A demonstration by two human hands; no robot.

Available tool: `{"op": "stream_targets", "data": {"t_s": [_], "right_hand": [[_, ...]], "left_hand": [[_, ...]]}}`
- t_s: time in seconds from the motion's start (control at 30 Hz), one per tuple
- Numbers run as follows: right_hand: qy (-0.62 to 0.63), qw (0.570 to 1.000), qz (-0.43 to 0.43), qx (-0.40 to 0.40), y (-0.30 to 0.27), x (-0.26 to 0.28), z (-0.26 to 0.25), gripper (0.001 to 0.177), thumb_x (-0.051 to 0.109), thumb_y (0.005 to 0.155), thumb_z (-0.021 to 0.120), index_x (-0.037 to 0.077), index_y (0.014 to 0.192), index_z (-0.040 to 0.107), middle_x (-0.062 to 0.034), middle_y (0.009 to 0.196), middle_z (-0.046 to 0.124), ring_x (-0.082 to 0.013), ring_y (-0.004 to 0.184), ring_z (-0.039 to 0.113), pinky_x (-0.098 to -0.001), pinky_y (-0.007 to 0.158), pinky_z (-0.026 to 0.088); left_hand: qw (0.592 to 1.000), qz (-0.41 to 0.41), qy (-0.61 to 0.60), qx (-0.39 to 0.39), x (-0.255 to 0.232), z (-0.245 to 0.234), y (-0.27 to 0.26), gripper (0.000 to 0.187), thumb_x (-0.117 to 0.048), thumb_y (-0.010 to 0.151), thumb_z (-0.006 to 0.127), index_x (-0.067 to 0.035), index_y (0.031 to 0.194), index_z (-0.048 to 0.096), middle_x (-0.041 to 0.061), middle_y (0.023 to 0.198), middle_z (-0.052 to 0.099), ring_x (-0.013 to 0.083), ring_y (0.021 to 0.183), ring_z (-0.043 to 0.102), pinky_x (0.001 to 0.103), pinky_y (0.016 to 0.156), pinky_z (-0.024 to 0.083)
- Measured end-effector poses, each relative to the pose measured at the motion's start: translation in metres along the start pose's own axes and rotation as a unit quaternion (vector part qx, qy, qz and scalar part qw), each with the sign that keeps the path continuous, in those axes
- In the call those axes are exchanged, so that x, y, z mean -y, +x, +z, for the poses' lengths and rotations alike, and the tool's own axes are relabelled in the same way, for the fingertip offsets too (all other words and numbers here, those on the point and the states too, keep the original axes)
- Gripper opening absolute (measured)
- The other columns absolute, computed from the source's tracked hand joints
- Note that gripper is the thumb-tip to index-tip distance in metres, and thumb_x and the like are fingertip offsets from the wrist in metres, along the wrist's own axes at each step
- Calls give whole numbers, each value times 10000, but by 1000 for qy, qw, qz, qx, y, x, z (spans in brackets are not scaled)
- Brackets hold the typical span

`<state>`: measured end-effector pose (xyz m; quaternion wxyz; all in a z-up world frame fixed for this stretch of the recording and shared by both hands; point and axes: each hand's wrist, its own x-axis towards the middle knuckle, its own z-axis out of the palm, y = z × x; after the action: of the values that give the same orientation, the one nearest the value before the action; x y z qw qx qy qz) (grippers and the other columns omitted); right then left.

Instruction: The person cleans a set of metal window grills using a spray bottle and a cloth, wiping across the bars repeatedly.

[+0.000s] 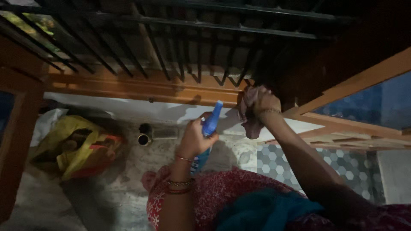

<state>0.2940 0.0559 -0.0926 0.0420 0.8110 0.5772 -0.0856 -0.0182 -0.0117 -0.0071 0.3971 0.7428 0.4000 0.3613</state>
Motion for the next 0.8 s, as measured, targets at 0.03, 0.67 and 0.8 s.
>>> {"op": "stream_targets", "data": {"t_s": [0.03,0.67,0.8], "right_hand": [[-5,1000,-2,-8,-8,4,4,611,273,921,640,-48,1401,440,-287,1254,664,-393,1061,719,-467,856,602],[-25,984,-168,-58,-70,21,7,605,168,846,671,47,1399,458,-215,1064,721,-376,846,741,-477,680,601],[58,929,-301,-209,-65,51,20,628,114,685,674,30,1294,543,-222,1085,732,-419,922,722,-484,667,588]], "left_hand": [[1000,-3,-8,1,-2,0,-2,517,-154,744,773,-22,1222,626,119,808,687,224,702,688,364,691,564],[999,-23,-30,0,-15,8,11,466,-186,779,742,-29,1210,663,125,799,702,222,702,693,358,719,561],[999,13,-7,-41,-14,5,9,545,-181,739,760,-21,1245,630,132,803,696,230,701,687,360,715,559]]}}
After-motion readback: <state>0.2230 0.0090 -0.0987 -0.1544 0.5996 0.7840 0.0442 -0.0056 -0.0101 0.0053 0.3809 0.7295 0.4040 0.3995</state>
